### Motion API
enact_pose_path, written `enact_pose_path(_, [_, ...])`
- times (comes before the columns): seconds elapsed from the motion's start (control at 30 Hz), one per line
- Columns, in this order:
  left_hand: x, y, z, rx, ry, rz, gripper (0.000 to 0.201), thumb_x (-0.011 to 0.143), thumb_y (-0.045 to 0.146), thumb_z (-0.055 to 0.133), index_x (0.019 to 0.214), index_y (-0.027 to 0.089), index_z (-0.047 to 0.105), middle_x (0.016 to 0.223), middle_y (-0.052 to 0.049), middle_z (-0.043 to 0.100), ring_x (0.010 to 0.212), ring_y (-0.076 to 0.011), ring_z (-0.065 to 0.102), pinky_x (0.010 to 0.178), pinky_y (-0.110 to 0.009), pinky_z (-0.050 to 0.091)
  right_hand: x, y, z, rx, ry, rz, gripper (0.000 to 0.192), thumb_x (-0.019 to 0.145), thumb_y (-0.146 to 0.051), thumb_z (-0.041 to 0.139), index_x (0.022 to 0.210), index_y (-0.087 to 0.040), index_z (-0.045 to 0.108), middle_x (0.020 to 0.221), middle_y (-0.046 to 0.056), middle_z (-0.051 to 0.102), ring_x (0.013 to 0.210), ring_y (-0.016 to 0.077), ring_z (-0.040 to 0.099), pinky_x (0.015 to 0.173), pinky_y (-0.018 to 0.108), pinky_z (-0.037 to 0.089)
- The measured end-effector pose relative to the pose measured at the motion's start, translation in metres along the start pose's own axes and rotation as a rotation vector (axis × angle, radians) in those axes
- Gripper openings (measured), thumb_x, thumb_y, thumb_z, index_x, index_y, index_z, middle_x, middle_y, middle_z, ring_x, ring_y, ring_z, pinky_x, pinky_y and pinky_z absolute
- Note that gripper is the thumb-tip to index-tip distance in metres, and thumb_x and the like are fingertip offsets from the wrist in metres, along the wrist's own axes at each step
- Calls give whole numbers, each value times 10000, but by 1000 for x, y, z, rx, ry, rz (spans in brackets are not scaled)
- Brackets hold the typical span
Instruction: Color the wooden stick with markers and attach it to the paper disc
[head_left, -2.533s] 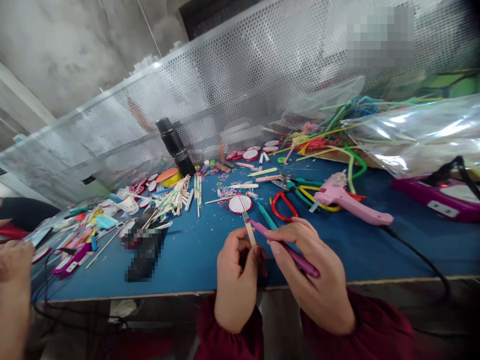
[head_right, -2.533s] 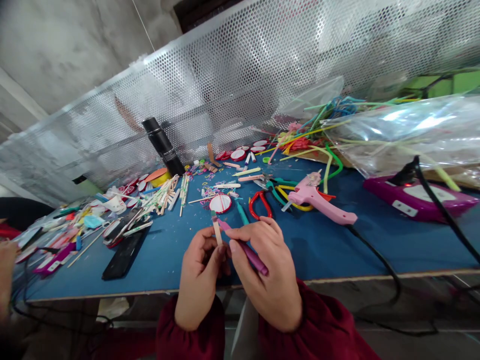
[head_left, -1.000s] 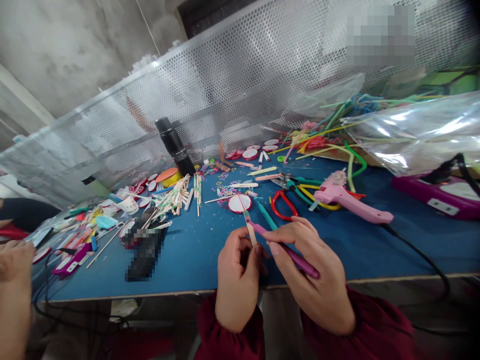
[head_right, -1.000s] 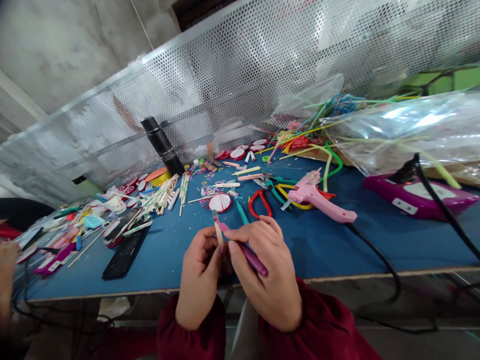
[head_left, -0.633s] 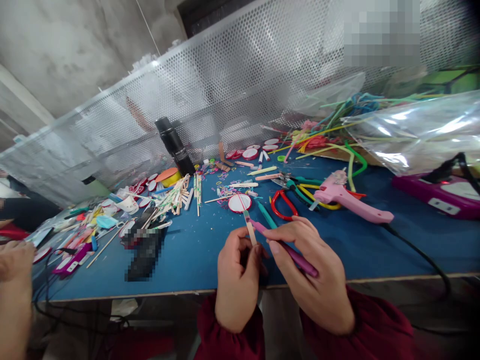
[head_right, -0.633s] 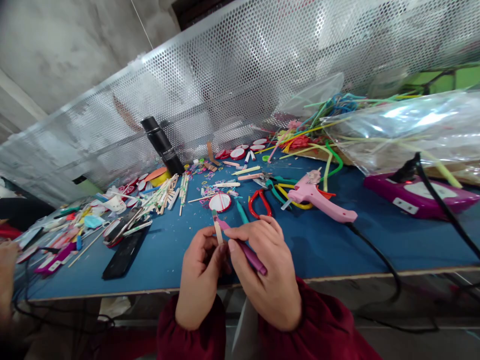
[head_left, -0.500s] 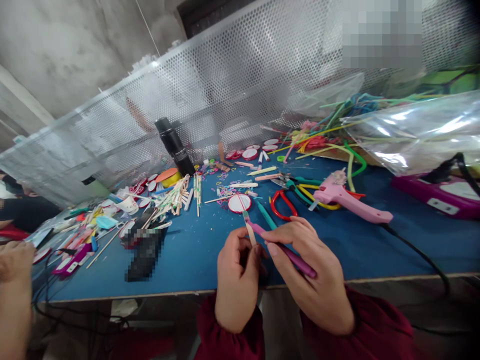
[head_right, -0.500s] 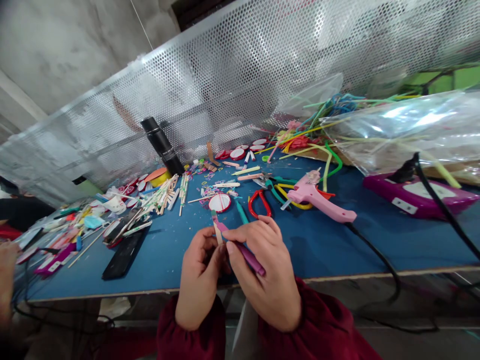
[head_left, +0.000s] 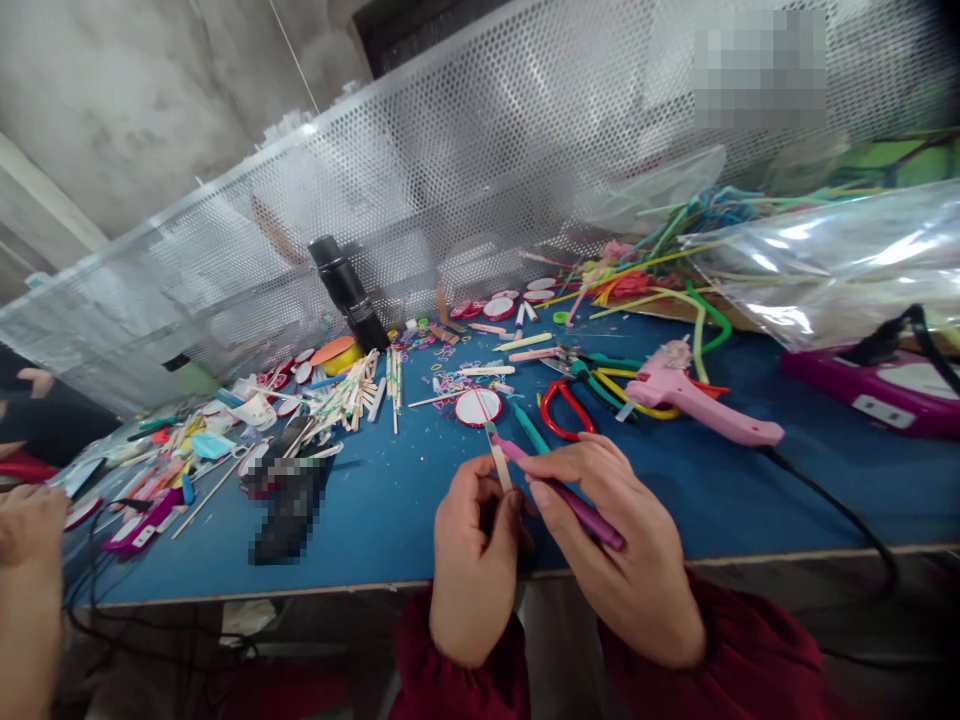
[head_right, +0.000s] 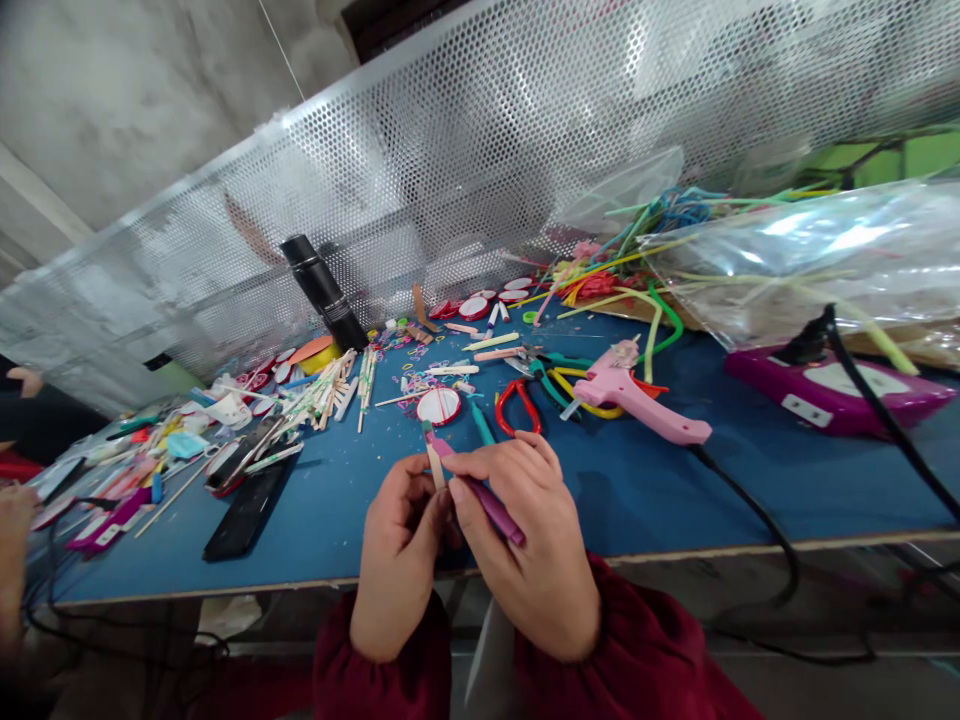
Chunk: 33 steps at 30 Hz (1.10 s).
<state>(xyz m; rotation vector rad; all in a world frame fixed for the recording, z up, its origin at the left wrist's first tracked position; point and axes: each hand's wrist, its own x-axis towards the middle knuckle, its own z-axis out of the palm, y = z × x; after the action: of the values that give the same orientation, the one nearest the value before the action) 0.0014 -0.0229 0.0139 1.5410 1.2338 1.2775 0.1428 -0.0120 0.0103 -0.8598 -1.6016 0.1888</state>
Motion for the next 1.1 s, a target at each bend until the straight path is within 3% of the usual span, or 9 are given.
enact_pose_path(0.27, [-1,-2,0,3,2,8,283,1000,411,558,1198,216,612,771,-11,642,613,-136,573,583,-244,455,-1,-1,-1,13,23,-10,160,924,-150,602,1011,-263,675,878,6,718,845,196,681,1036,463,413])
enact_pose_path(1.1, [0,-2,-1,10,-1,10,304,1006,420,552,1200,191,605,800,-11,653,611,-118,576,590,-227,458,-2,1,0,24,32,12,198,943,-146,598,1087,-261,672,887,4,701,865,193,664,1025,467,394])
